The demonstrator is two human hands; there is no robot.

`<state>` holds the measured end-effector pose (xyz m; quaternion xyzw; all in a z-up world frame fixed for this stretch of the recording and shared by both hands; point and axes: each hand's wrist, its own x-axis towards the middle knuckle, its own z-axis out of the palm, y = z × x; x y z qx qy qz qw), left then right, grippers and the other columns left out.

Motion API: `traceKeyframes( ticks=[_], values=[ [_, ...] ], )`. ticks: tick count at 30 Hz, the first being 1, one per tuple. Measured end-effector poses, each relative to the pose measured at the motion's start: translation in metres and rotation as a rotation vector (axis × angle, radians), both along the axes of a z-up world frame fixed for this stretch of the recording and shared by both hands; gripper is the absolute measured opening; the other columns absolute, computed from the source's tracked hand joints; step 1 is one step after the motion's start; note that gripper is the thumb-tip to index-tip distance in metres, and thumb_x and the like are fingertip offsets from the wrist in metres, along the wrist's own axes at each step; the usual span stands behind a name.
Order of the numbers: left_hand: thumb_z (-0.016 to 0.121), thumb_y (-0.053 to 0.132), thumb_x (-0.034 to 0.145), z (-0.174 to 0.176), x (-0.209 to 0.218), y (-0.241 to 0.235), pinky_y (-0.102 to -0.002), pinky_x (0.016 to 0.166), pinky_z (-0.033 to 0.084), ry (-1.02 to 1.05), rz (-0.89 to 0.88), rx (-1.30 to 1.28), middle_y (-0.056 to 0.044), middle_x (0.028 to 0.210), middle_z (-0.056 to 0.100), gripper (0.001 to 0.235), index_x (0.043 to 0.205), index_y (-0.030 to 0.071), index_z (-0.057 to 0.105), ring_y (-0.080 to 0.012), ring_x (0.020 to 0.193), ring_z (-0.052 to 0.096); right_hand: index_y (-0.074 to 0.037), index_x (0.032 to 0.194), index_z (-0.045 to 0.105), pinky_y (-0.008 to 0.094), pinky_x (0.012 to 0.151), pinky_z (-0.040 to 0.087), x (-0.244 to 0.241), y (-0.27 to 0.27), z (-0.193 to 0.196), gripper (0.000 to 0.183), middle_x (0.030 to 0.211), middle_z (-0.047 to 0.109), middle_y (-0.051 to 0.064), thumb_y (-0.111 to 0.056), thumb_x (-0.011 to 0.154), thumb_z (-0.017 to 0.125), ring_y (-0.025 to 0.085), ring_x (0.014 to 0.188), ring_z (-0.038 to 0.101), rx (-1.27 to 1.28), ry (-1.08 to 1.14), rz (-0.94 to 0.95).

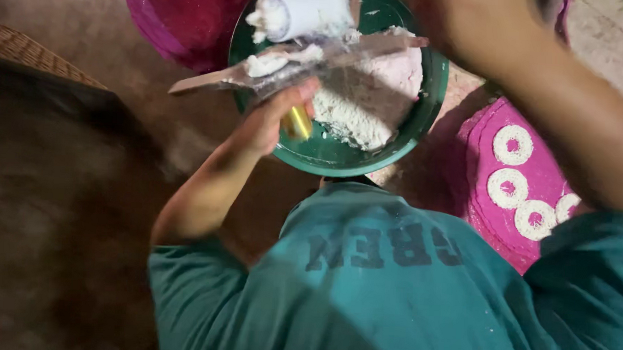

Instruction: The person scoops white and pink powders into a handheld press, then uses a hammer to strike the press and form ring-shaped items on a pink glittery mat. The person repeats this process, alternating between white and pink powders, and arranges the finished items on the mat.

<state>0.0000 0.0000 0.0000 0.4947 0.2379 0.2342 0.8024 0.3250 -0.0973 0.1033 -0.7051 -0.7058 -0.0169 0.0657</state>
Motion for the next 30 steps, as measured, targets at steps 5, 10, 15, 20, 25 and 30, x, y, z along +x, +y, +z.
traceKeyframes(
  ticks=[5,10,15,20,25,30],
  values=[
    [0.068,0.008,0.099,-0.039,0.013,0.031,-0.029,0.098,0.048,-0.076,0.358,0.34,-0.003,0.117,0.062,0.031,0.128,0.001,0.059,-0.0117,0.11,0.059,0.0,0.118,0.061,0.05,0.081,0.055,-0.009,0.044,-0.121,0.031,0.107,0.069,0.02,-0.009,0.088,0.065,0.038,0.103,0.064,-0.092,-0.236,0.1],
    [0.068,0.002,0.099,-0.05,0.016,0.053,-0.028,0.099,0.048,-0.063,0.524,0.534,-0.005,0.121,0.06,0.039,0.133,0.002,0.049,-0.0115,0.113,0.058,0.004,0.133,0.055,0.053,0.075,0.054,0.014,0.071,-0.169,0.044,0.106,0.066,0.026,-0.014,0.093,0.063,0.044,0.096,0.064,-0.166,-0.09,0.013],
    [0.067,0.004,0.095,-0.056,0.011,0.073,-0.034,0.076,0.048,0.285,0.572,0.41,-0.012,0.102,0.06,0.041,0.132,-0.001,0.051,-0.0193,0.084,0.057,0.001,0.106,0.069,0.048,0.08,0.056,0.024,0.072,-0.189,0.029,0.115,0.063,0.023,-0.014,0.081,0.068,0.041,0.101,0.063,-0.29,-0.202,0.05],
    [0.07,-0.001,0.092,-0.06,0.021,0.079,-0.035,0.094,0.052,0.114,0.615,0.756,-0.012,0.118,0.063,0.046,0.133,-0.001,0.052,-0.02,0.106,0.062,-0.006,0.097,0.074,0.045,0.09,0.057,0.002,0.088,-0.2,0.015,0.116,0.065,0.015,-0.014,0.087,0.067,0.034,0.115,0.062,-0.14,-0.269,0.036],
    [0.078,0.008,0.093,-0.061,0.012,0.092,-0.038,0.104,0.052,0.246,0.671,0.931,-0.014,0.126,0.066,0.052,0.138,0.0,0.053,-0.0261,0.117,0.065,0.005,0.115,0.067,0.055,0.071,0.055,0.004,0.085,-0.117,0.044,0.116,0.067,0.025,-0.038,0.104,0.064,0.043,0.097,0.069,-0.268,-0.115,-0.052],
    [0.081,0.027,0.097,-0.041,0.009,0.093,-0.038,0.098,0.054,0.667,0.868,1.475,-0.015,0.13,0.064,0.058,0.143,0.006,0.052,-0.0292,0.115,0.067,-0.014,0.131,0.064,0.044,0.075,0.057,0.031,0.032,0.024,0.045,0.09,0.073,0.009,-0.03,0.089,0.067,0.027,0.083,0.073,-0.481,0.425,0.259]
  ],
)
